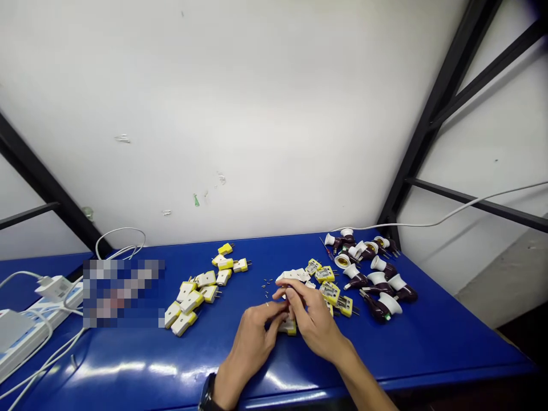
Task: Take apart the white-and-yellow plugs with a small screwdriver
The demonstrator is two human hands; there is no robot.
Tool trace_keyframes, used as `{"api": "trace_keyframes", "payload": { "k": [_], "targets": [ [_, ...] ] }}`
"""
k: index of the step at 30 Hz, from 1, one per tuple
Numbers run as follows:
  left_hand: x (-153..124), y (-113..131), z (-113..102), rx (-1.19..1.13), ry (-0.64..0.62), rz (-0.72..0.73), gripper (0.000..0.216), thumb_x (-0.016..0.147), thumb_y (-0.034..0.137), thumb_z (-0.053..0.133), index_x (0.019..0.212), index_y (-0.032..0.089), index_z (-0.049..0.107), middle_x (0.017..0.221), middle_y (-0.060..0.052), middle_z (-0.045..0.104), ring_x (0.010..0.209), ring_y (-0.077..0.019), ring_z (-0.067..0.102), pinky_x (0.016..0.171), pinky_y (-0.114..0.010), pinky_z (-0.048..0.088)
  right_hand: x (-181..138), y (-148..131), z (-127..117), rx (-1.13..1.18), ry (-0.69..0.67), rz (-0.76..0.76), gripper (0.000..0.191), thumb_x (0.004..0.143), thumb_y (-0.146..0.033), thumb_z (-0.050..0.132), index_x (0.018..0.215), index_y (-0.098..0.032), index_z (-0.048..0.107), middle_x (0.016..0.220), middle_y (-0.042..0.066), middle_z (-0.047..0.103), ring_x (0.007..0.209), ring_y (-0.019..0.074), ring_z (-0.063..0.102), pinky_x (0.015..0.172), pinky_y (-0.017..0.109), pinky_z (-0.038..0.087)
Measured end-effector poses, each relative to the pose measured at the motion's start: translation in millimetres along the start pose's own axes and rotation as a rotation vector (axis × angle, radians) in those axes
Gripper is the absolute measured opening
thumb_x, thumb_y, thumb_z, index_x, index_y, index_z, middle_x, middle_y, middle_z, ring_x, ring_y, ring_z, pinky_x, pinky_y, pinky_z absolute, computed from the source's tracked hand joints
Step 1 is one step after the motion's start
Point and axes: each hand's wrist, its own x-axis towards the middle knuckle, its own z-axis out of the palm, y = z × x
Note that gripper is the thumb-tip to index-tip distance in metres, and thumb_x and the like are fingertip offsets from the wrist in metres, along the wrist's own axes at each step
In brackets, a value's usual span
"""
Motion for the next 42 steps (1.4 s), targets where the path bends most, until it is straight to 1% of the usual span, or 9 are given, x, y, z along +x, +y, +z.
{"api": "trace_keyframes", "payload": {
  "k": [3,9,14,20,26,29,32,36,42],
  "targets": [
    [1.5,0.5,-0.5,-0.001,0.011,-0.04,0.027,0.097,0.018,0.05,0.09,0.019,0.076,0.082,-0.004,0.078,0.072,-0.0184,0.072,0.069,-0.024,0.051,1.1,-0.9,-0.7,0.078,-0.049,0.025,0.036,0.107,-0.037,0.041,0.129,-0.021,0.063,0.102,0.006,0.075,0.062,0.0135,0.065,0.063,0.027,0.054],
    [2.9,1.5,0.4,-0.039,0.03,-0.049,0.021,0.094,0.018,0.056,0.095,0.018,0.077,0.091,-0.005,0.08,0.082,-0.0214,0.074,0.076,-0.027,0.056,1.6,3.1,4.5,-0.04,0.119,0.002,0.026,0.1,-0.037,0.056,0.111,-0.019,0.07,0.085,0.004,0.074,0.068,0.0169,0.067,0.063,0.027,0.052],
    [3.3,2.3,-0.2,-0.072,0.026,-0.043,0.027,0.095,0.018,0.052,0.102,0.018,0.078,0.1,-0.007,0.08,0.091,-0.0236,0.075,0.086,-0.031,0.057,3.3,-1.7,1.0,-0.059,0.001,-0.044,0.031,0.105,-0.028,0.041,0.126,-0.019,0.063,0.095,0.006,0.075,0.085,0.0187,0.07,0.079,0.03,0.054],
    [7.0,4.8,-2.4,-0.111,0.034,-0.058,0.017,0.093,0.02,0.058,0.098,0.017,0.074,0.095,-0.006,0.079,0.082,-0.0205,0.073,0.078,-0.028,0.058,6.2,-0.8,0.7,-0.098,0.045,-0.034,0.03,0.1,-0.032,0.056,0.126,-0.021,0.065,0.095,0.005,0.075,0.074,0.0176,0.068,0.072,0.03,0.054],
    [8.6,6.9,-6.8,-0.11,-0.025,-0.052,0.025,0.094,0.019,0.054,0.095,0.016,0.079,0.09,-0.005,0.08,0.084,-0.0215,0.073,0.082,-0.029,0.056,5.2,-10.0,-2.6,-0.156,-0.07,-0.091,0.041,0.104,-0.024,0.041,0.143,-0.019,0.054,0.115,0.009,0.075,0.105,0.0229,0.07,0.094,0.039,0.052],
    [10.2,5.6,-7.9,-0.108,0.008,-0.076,0.021,0.093,0.021,0.059,0.094,0.016,0.079,0.086,-0.004,0.079,0.078,-0.0205,0.073,0.076,-0.027,0.057,5.9,-10.7,-3.2,-0.172,-0.079,-0.062,0.045,0.102,-0.027,0.047,0.146,-0.019,0.051,0.103,0.007,0.077,0.091,0.0217,0.071,0.087,0.037,0.054],
    [10.3,4.7,-8.5,-0.104,0.04,-0.092,0.018,0.089,0.021,0.065,0.101,0.017,0.077,0.093,-0.004,0.079,0.084,-0.0213,0.073,0.08,-0.029,0.057,6.3,-8.1,-2.3,-0.19,-0.005,-0.038,0.036,0.099,-0.029,0.054,0.132,-0.019,0.063,0.092,0.006,0.077,0.07,0.0187,0.068,0.074,0.033,0.054],
    [9.5,5.7,-9.2,-0.067,-0.027,-0.076,0.02,0.092,0.02,0.06,0.097,0.018,0.079,0.097,-0.006,0.08,0.094,-0.0243,0.073,0.088,-0.032,0.055,5.1,-9.9,-3.9,-0.146,-0.03,-0.086,0.03,0.101,-0.025,0.049,0.124,-0.02,0.067,0.106,0.008,0.077,0.084,0.0196,0.071,0.076,0.031,0.054],
    [12.1,4.3,-6.9,-0.038,0.045,-0.085,0.011,0.085,0.02,0.068,0.085,0.017,0.078,0.087,-0.005,0.08,0.081,-0.0242,0.073,0.078,-0.03,0.054,4.4,-10.1,-4.1,-0.108,-0.016,-0.046,0.026,0.099,-0.029,0.054,0.12,-0.019,0.067,0.094,0.004,0.076,0.072,0.0165,0.066,0.072,0.029,0.053]
  ]
}}
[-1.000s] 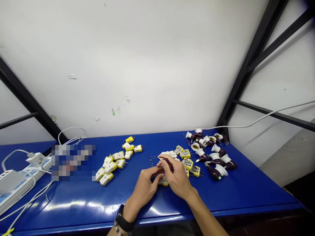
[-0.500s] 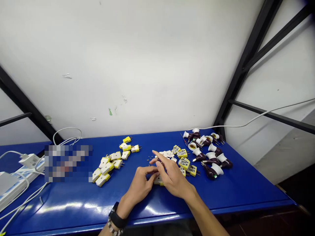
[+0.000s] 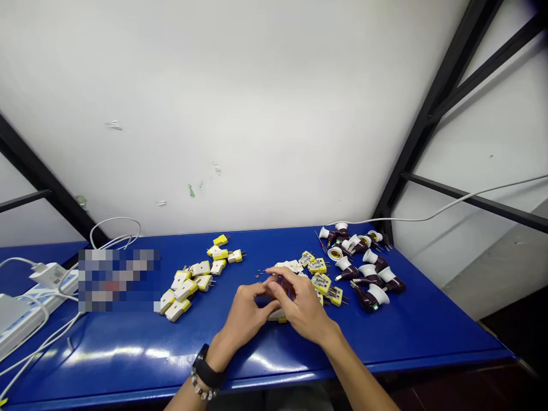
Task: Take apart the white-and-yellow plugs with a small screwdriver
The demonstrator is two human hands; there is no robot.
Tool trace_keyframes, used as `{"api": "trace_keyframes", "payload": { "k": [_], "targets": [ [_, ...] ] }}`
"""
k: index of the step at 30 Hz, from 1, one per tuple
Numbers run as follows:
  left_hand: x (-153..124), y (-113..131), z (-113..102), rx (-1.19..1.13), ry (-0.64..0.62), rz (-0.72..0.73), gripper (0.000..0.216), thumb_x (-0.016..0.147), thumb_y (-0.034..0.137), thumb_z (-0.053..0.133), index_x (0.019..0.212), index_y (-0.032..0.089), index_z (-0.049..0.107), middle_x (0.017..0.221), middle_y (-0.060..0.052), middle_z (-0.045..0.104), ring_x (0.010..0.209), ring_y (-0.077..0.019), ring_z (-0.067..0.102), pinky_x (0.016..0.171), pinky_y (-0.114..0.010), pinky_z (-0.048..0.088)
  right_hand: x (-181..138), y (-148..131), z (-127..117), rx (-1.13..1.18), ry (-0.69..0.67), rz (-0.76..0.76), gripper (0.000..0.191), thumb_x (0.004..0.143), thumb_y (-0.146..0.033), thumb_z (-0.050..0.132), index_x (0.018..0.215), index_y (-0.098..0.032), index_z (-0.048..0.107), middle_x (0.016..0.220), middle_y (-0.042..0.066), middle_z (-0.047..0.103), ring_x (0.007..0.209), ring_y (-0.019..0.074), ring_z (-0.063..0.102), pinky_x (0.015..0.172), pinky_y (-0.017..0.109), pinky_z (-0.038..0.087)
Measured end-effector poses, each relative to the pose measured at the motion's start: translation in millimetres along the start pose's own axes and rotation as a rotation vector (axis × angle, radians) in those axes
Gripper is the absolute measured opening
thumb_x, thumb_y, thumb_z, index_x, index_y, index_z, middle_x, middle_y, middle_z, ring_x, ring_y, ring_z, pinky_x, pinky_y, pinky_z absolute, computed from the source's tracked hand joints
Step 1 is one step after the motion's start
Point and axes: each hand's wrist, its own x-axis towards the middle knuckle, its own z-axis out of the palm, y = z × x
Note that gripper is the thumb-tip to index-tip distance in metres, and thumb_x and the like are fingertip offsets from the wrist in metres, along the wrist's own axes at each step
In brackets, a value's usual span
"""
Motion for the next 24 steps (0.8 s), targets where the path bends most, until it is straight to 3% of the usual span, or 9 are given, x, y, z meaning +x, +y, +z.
{"api": "trace_keyframes", "payload": {
  "k": [2,5,9,12,16,18,22,24],
  "targets": [
    [-0.1,-0.1,-0.9,0.014,-0.016,0.004,0.012,0.085,0.023,0.068,0.088,0.018,0.079,0.091,-0.005,0.08,0.084,-0.0242,0.072,0.081,-0.03,0.053,0.2,1.7,1.0,0.012,0.003,-0.013,0.025,0.102,-0.027,0.048,0.114,-0.019,0.068,0.094,0.005,0.075,0.079,0.0176,0.068,0.076,0.029,0.052],
    [-0.7,-0.1,-1.9,0.042,-0.069,0.01,0.021,0.091,0.025,0.061,0.083,0.019,0.079,0.083,-0.004,0.079,0.078,-0.0213,0.071,0.078,-0.028,0.053,0.2,2.3,1.6,0.045,-0.049,-0.012,0.028,0.103,-0.025,0.046,0.124,-0.019,0.063,0.097,0.005,0.074,0.084,0.0179,0.068,0.078,0.03,0.052],
    [0.8,-0.6,0.3,0.075,0.0,-0.001,0.016,0.089,0.024,0.063,0.079,0.017,0.074,0.075,-0.002,0.076,0.07,-0.0186,0.067,0.07,-0.026,0.05,-0.6,1.9,2.0,0.035,-0.049,0.026,0.031,0.101,-0.028,0.053,0.13,-0.02,0.059,0.099,0.004,0.072,0.081,0.0174,0.067,0.074,0.029,0.052],
    [-0.2,-2.0,-1.9,0.087,-0.006,-0.006,0.011,0.084,0.024,0.069,0.093,0.018,0.071,0.087,-0.002,0.076,0.078,-0.0191,0.068,0.075,-0.027,0.051,-1.4,2.5,2.2,0.038,-0.024,0.009,0.023,0.103,-0.028,0.049,0.119,-0.02,0.063,0.094,0.005,0.071,0.083,0.0179,0.067,0.074,0.029,0.052],
    [-8.4,-7.8,-13.2,0.193,-0.147,-0.034,0.05,0.07,0.029,0.085,0.117,0.023,0.068,0.112,-0.005,0.074,0.101,-0.0259,0.068,0.09,-0.034,0.05,-1.1,3.4,1.5,0.098,-0.009,0.024,0.022,0.104,-0.028,0.045,0.114,-0.02,0.063,0.084,0.002,0.069,0.076,0.0163,0.066,0.07,0.027,0.051],
    [-12.6,-10.4,-18.3,0.257,-0.207,-0.057,0.052,0.069,0.029,0.088,0.117,0.025,0.069,0.112,-0.004,0.074,0.104,-0.0277,0.067,0.093,-0.037,0.049,-0.6,4.1,1.1,0.115,0.009,0.034,0.022,0.104,-0.028,0.046,0.114,-0.019,0.062,0.082,0.002,0.068,0.073,0.016,0.065,0.067,0.027,0.051],
    [-14.9,-9.4,-22.1,0.305,-0.243,-0.052,0.034,0.076,0.026,0.084,0.108,0.026,0.074,0.107,-0.003,0.076,0.103,-0.0263,0.067,0.092,-0.036,0.048,-0.4,5.6,-0.5,0.162,0.05,0.039,0.022,0.104,-0.032,0.047,0.113,-0.02,0.063,0.081,0.001,0.066,0.067,0.0145,0.062,0.062,0.026,0.049],
    [-13.6,-6.4,-21.8,0.277,-0.229,-0.027,0.045,0.074,0.028,0.086,0.116,0.026,0.071,0.112,-0.004,0.075,0.106,-0.0266,0.066,0.093,-0.036,0.048,-1.0,5.6,-1.6,0.245,0.099,0.055,0.023,0.104,-0.036,0.047,0.113,-0.021,0.062,0.081,0.0,0.065,0.06,0.0122,0.058,0.057,0.025,0.048]
  ]
}}
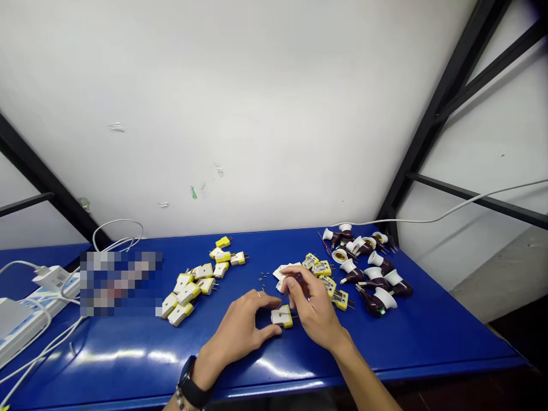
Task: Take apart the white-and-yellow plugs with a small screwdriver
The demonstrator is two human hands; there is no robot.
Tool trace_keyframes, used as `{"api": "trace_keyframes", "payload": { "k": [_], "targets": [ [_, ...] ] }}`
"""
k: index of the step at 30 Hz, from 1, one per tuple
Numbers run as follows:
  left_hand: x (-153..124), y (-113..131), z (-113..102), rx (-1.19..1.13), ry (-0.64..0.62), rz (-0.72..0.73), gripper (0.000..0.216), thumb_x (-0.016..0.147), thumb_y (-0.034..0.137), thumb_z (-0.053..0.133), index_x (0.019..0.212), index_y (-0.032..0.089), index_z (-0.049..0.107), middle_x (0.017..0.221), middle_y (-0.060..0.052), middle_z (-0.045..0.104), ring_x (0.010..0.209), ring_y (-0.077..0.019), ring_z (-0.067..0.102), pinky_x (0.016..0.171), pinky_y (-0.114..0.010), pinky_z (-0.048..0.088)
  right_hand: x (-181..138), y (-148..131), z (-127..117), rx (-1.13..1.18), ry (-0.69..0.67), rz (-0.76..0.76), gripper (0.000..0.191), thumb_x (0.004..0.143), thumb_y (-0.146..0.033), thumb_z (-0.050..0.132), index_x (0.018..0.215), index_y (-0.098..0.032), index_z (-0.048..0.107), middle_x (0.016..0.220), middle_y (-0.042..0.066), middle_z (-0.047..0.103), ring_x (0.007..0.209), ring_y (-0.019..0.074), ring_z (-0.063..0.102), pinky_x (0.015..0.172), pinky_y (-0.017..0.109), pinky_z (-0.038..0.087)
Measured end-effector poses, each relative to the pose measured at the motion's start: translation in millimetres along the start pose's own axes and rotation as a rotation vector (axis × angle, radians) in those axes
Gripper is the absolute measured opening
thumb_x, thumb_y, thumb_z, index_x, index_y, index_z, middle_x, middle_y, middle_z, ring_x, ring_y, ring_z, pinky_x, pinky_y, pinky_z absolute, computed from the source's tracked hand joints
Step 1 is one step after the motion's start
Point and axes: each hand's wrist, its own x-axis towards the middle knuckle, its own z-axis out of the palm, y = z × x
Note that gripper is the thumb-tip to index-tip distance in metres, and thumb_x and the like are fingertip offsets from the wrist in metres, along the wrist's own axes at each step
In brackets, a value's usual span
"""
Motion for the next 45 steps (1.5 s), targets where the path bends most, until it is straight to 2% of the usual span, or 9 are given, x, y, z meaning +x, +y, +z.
{"api": "trace_keyframes", "payload": {
  "k": [3,7,12,20,24,27,30,39,45],
  "targets": [
    [2.8,4.8,-0.9,-0.071,0.044,0.046,0.044,0.083,0.03,0.079,0.125,0.026,0.068,0.112,-0.004,0.074,0.103,-0.0242,0.067,0.092,-0.033,0.049,-0.5,-1.4,-0.7,0.14,0.08,0.017,0.023,0.104,-0.04,0.049,0.111,-0.022,0.061,0.082,0.0,0.066,0.054,0.0106,0.057,0.051,0.023,0.046],
    [10.0,3.4,-3.8,-0.104,0.117,0.075,0.021,0.098,0.026,0.057,0.099,0.024,0.078,0.092,-0.002,0.076,0.084,-0.0187,0.069,0.077,-0.027,0.05,0.0,-1.5,-1.1,0.224,0.203,-0.001,0.022,0.103,-0.042,0.051,0.107,-0.022,0.06,0.083,0.001,0.067,0.055,0.012,0.062,0.045,0.021,0.044],
    [27.7,-20.0,-14.7,0.156,0.105,-0.012,0.024,0.097,0.028,0.057,0.109,0.025,0.077,0.094,-0.004,0.076,0.083,-0.0215,0.069,0.075,-0.03,0.051,-3.6,4.2,-9.2,0.124,0.419,-0.084,0.02,0.104,-0.039,0.049,0.108,-0.022,0.059,0.079,-0.001,0.063,0.052,0.0103,0.055,0.048,0.022,0.044],
    [17.2,-15.4,-21.1,0.195,0.058,-0.027,0.041,0.09,0.035,0.067,0.13,0.027,0.065,0.117,-0.005,0.071,0.091,-0.0229,0.069,0.083,-0.035,0.053,-25.5,-9.9,-34.4,-0.463,-0.085,0.074,0.026,0.105,-0.032,0.042,0.113,-0.024,0.065,0.08,0.001,0.069,0.073,0.0197,0.066,0.07,0.031,0.048],
    [2.3,5.3,-6.6,0.161,-0.103,0.042,0.052,0.083,0.039,0.075,0.132,0.027,0.064,0.122,-0.007,0.068,0.105,-0.0263,0.066,0.091,-0.035,0.051,-39.0,-8.7,-32.1,-0.749,-0.377,0.219,0.032,0.096,-0.033,0.061,0.127,-0.027,0.064,0.092,0.004,0.072,0.088,0.0266,0.068,0.078,0.035,0.048],
    [1.7,11.8,-2.7,0.151,-0.149,0.027,0.034,0.09,0.026,0.068,0.123,0.028,0.069,0.113,-0.005,0.07,0.103,-0.0233,0.067,0.088,-0.031,0.05,-45.7,2.2,-25.7,-0.823,-0.448,0.271,0.054,0.089,-0.032,0.072,0.14,-0.027,0.056,0.1,0.006,0.072,0.096,0.0282,0.067,0.086,0.036,0.048],
    [4.1,12.4,-9.0,0.061,-0.202,0.049,0.028,0.088,0.02,0.07,0.114,0.031,0.072,0.103,0.0,0.071,0.094,-0.0186,0.066,0.081,-0.026,0.049,-48.1,10.2,-21.3,-0.849,-0.459,0.285,0.046,0.09,-0.031,0.071,0.135,-0.028,0.061,0.101,0.006,0.072,0.098,0.028,0.067,0.087,0.036,0.047],
    [47.0,10.0,-2.4,0.233,0.06,0.203,0.031,0.094,0.022,0.064,0.125,0.025,0.065,0.118,-0.005,0.069,0.107,-0.0238,0.063,0.091,-0.035,0.051,-46.6,6.7,-39.4,-0.818,-0.193,0.261,0.033,0.081,-0.032,0.071,0.113,-0.027,0.072,0.085,0.002,0.076,0.079,0.0239,0.071,0.068,0.029,0.048],
    [75.9,8.5,12.5,0.354,0.018,0.219,0.027,0.095,0.02,0.061,0.121,0.024,0.069,0.121,-0.006,0.071,0.108,-0.0259,0.063,0.09,-0.039,0.051,-27.1,10.5,-79.9,-1.084,0.097,0.274,0.04,0.09,-0.041,0.061,0.122,-0.02,0.07,0.071,0.004,0.075,0.065,0.0255,0.071,0.057,0.03,0.044]
  ]
}}
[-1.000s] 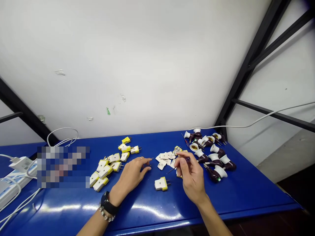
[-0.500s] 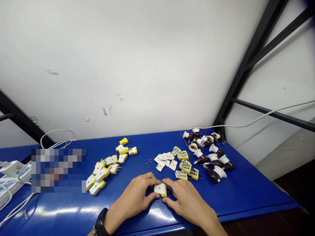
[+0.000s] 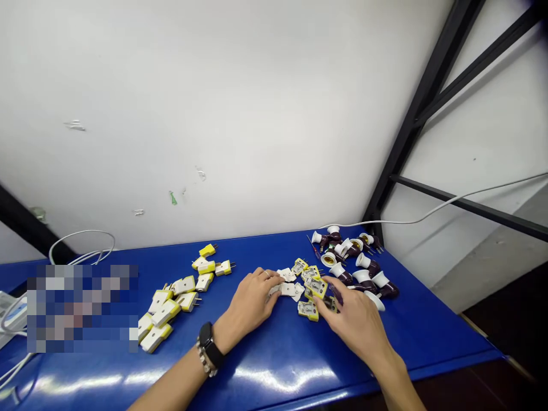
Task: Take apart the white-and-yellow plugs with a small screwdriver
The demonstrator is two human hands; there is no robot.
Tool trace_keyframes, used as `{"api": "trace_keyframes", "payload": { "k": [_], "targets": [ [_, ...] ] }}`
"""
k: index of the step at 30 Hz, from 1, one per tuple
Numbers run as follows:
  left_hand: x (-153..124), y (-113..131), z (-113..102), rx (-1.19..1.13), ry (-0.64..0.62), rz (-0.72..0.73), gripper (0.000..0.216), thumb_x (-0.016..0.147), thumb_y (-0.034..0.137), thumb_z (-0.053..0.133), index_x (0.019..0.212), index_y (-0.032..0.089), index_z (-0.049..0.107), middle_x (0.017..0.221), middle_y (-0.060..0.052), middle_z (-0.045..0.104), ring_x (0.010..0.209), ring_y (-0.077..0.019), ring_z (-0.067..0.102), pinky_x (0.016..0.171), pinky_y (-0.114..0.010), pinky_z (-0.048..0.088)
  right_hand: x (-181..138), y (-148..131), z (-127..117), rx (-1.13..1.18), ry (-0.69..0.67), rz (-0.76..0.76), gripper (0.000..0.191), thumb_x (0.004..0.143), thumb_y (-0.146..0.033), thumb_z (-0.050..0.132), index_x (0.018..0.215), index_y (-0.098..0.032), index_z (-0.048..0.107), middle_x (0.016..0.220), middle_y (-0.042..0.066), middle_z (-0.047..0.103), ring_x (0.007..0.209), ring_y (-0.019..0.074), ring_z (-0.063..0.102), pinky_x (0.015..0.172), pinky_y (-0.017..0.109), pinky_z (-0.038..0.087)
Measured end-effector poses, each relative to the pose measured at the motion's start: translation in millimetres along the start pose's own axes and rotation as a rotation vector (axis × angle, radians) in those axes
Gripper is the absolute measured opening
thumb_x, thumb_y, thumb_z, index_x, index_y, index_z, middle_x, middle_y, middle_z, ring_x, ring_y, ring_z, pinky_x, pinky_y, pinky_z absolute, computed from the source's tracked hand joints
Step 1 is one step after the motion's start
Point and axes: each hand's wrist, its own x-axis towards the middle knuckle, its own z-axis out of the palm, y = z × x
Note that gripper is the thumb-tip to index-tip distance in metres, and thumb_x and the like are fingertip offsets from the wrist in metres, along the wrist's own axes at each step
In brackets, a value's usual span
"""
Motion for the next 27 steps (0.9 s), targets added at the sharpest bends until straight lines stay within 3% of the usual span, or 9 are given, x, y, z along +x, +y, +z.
{"api": "trace_keyframes", "payload": {
  "k": [4,8,11,15,17,23,27],
  "targets": [
    [-22.4,-15.8,-16.4,0.007,0.097,-0.05,0.027,0.097,0.025,0.058,0.121,0.025,0.068,0.124,-0.007,0.069,0.111,-0.0258,0.063,0.098,-0.042,0.05,13.5,10.0,2.9,-0.11,-0.053,-0.012,0.038,0.092,-0.041,0.059,0.122,-0.019,0.071,0.08,0.008,0.078,0.08,0.031,0.074,0.062,0.032,0.047],
    [-68.1,-53.3,-47.4,0.117,0.213,-0.186,0.03,0.097,0.034,0.053,0.121,0.025,0.068,0.126,-0.007,0.068,0.116,-0.0287,0.061,0.101,-0.045,0.049,15.5,10.0,9.9,-0.012,-0.018,0.027,0.045,0.092,-0.049,0.059,0.123,-0.019,0.07,0.076,0.007,0.077,0.074,0.03,0.074,0.06,0.032,0.047],
    [-108.8,-85.3,-66.0,0.259,0.203,-0.354,0.039,0.096,0.042,0.052,0.127,0.024,0.066,0.126,-0.008,0.068,0.111,-0.0321,0.063,0.095,-0.047,0.051,13.2,8.2,7.8,0.098,0.012,0.073,0.047,0.095,-0.053,0.052,0.123,-0.019,0.069,0.066,0.004,0.073,0.066,0.0282,0.072,0.057,0.032,0.047],
    [-147.1,-111.8,-72.0,0.366,0.102,-0.472,0.045,0.094,0.044,0.05,0.131,0.021,0.064,0.132,-0.01,0.064,0.104,-0.0335,0.065,0.084,-0.046,0.054,9.3,3.9,-1.0,0.261,0.075,0.079,0.045,0.101,-0.047,0.041,0.126,-0.019,0.066,0.09,0.008,0.079,0.085,0.0298,0.075,0.071,0.037,0.054],
    [-153.4,-116.1,-70.5,0.387,0.092,-0.5,0.045,0.096,0.044,0.046,0.131,0.021,0.063,0.13,-0.011,0.064,0.101,-0.0324,0.066,0.081,-0.044,0.054,7.7,1.2,-3.9,0.343,0.096,0.06,0.045,0.102,-0.044,0.039,0.127,-0.019,0.065,0.104,0.011,0.079,0.098,0.0301,0.073,0.08,0.039,0.055],
    [-146.4,-113.6,-77.1,0.421,0.092,-0.501,0.047,0.091,0.048,0.05,0.127,0.021,0.063,0.124,-0.014,0.066,0.103,-0.0359,0.065,0.077,-0.043,0.053,4.4,-3.8,-5.2,0.49,0.112,0.025,0.043,0.101,-0.044,0.042,0.127,-0.019,0.065,0.12,0.013,0.074,0.116,0.0309,0.067,0.094,0.041,0.054],
    [-150.1,-109.1,-76.8,0.423,0.083,-0.568,0.036,0.092,0.046,0.05,0.114,0.023,0.067,0.108,-0.012,0.068,0.087,-0.0334,0.069,0.066,-0.037,0.051,1.9,-3.6,-6.2,0.552,0.124,0.066,0.046,0.101,-0.048,0.041,0.126,-0.018,0.067,0.113,0.012,0.075,0.112,0.0297,0.068,0.093,0.04,0.056]
  ]
}}
